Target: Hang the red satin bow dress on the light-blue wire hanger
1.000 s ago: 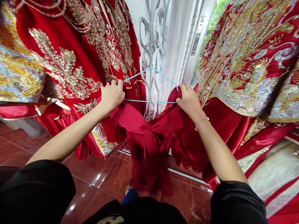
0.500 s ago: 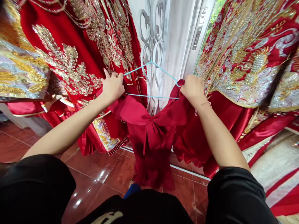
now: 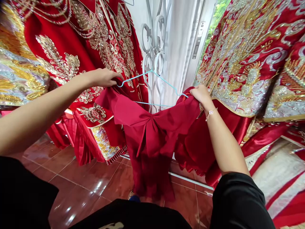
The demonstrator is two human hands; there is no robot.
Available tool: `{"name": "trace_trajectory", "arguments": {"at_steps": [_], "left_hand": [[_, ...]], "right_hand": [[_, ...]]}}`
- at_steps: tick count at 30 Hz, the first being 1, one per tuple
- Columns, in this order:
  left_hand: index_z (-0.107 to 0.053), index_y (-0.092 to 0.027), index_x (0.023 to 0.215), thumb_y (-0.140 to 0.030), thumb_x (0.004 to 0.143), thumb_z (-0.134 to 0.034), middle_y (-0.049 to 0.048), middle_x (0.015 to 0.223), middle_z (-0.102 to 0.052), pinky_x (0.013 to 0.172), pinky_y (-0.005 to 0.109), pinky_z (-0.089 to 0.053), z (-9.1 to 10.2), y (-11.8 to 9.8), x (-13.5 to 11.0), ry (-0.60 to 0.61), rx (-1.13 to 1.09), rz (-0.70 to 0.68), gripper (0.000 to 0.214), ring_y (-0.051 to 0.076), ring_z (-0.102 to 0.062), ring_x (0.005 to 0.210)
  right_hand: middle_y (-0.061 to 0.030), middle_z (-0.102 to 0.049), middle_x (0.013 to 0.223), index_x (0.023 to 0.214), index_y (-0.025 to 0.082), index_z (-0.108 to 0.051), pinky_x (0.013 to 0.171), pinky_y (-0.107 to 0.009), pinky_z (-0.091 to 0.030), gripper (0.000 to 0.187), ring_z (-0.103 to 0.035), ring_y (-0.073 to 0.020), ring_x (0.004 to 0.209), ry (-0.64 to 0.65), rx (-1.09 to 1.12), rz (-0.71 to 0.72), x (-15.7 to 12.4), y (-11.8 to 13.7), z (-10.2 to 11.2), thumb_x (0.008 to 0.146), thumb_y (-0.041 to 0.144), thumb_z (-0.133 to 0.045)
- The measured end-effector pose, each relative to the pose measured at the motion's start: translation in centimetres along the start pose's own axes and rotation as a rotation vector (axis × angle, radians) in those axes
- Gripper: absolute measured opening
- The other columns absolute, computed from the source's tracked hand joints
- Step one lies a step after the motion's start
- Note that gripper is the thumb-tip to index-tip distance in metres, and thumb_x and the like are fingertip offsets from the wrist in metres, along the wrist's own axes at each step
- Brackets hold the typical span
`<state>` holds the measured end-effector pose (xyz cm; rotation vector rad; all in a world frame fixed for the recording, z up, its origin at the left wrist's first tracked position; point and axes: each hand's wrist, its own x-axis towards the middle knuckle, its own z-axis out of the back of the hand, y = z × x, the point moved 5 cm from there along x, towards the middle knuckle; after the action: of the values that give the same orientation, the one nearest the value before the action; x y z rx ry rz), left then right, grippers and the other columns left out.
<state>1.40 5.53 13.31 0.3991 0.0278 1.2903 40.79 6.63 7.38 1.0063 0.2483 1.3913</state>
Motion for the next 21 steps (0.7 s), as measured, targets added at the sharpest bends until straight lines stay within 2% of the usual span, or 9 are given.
{"name": "trace_trajectory", "arguments": {"at_steps": [3,5,7,10,13,18,21], "left_hand": [[-0.06,-0.022,0.136,-0.019,0.088,-0.045,0.0108,0.111,-0.071,0.092,0.038,-0.05,0.0,0.0,-0.7,-0.042,-0.003,0.036,0.05,0.029,-0.066,0.108],[-0.06,-0.019,0.134,-0.017,0.092,-0.042,0.0146,0.113,-0.069,0.093,0.041,-0.049,-0.5,-0.4,-1.1,-0.073,0.034,0.095,0.046,0.032,-0.065,0.11],[-0.063,-0.018,0.13,-0.016,0.094,-0.04,0.0154,0.114,-0.068,0.095,0.043,-0.048,-1.5,-0.8,-1.1,-0.027,0.087,0.08,0.042,0.033,-0.064,0.113],[-0.067,-0.017,0.12,-0.017,0.095,-0.043,0.0103,0.108,-0.067,0.099,0.043,-0.046,-2.5,-0.7,-0.2,0.07,0.163,-0.015,0.035,0.031,-0.062,0.116],[-0.07,-0.014,0.109,-0.017,0.091,-0.045,0.0063,0.097,-0.065,0.101,0.044,-0.043,-2.6,0.3,1.5,0.06,0.179,-0.042,0.031,0.03,-0.061,0.117],[-0.074,-0.012,0.099,-0.02,0.082,-0.049,0.0043,0.087,-0.064,0.1,0.04,-0.044,-2.6,2.2,4.5,0.054,0.047,-0.011,0.031,0.027,-0.065,0.108],[-0.075,-0.012,0.1,-0.02,0.077,-0.049,0.003,0.086,-0.066,0.099,0.038,-0.044,-2.4,2.5,4.8,0.068,-0.074,-0.018,0.035,0.023,-0.066,0.102]], "right_hand": [[0.0057,-0.03,0.045,0.051,0.021,-0.036,0.046,-0.025,-0.018,0.018,-0.026,-0.0076,0.045,-0.037,0.285,-0.156,-0.7,-1.5,-0.6,0.053,0.009,-0.049],[0.0064,-0.028,0.044,0.052,0.022,-0.035,0.045,-0.024,-0.018,0.017,-0.025,-0.0077,0.044,-0.058,0.359,-0.174,-1.3,-1.9,-0.9,0.05,0.009,-0.046],[0.0068,-0.026,0.043,0.051,0.022,-0.034,0.045,-0.024,-0.02,0.018,-0.026,-0.0077,0.044,-0.071,0.39,-0.183,-1.8,-2.3,-1.0,0.049,0.007,-0.044],[0.0064,-0.03,0.043,0.051,0.021,-0.036,0.046,-0.024,-0.023,0.018,-0.028,-0.0077,0.044,-0.059,0.425,-0.198,-2.4,-2.5,-1.2,0.05,0.005,-0.043],[0.0057,-0.034,0.045,0.051,0.02,-0.04,0.048,-0.024,-0.024,0.018,-0.031,-0.0074,0.046,-0.069,0.436,-0.182,-2.9,-2.4,-1.1,0.055,0.003,-0.044],[0.0052,-0.039,0.047,0.054,0.018,-0.049,0.049,-0.025,-0.021,0.017,-0.031,-0.0075,0.049,-0.144,0.425,-0.133,-3.9,-2.9,-0.4,0.06,0.002,-0.05],[0.0052,-0.04,0.048,0.054,0.017,-0.05,0.049,-0.025,-0.02,0.016,-0.032,-0.0076,0.05,-0.158,0.445,-0.134,-4.5,-3.8,-0.2,0.059,0.002,-0.051]]}}
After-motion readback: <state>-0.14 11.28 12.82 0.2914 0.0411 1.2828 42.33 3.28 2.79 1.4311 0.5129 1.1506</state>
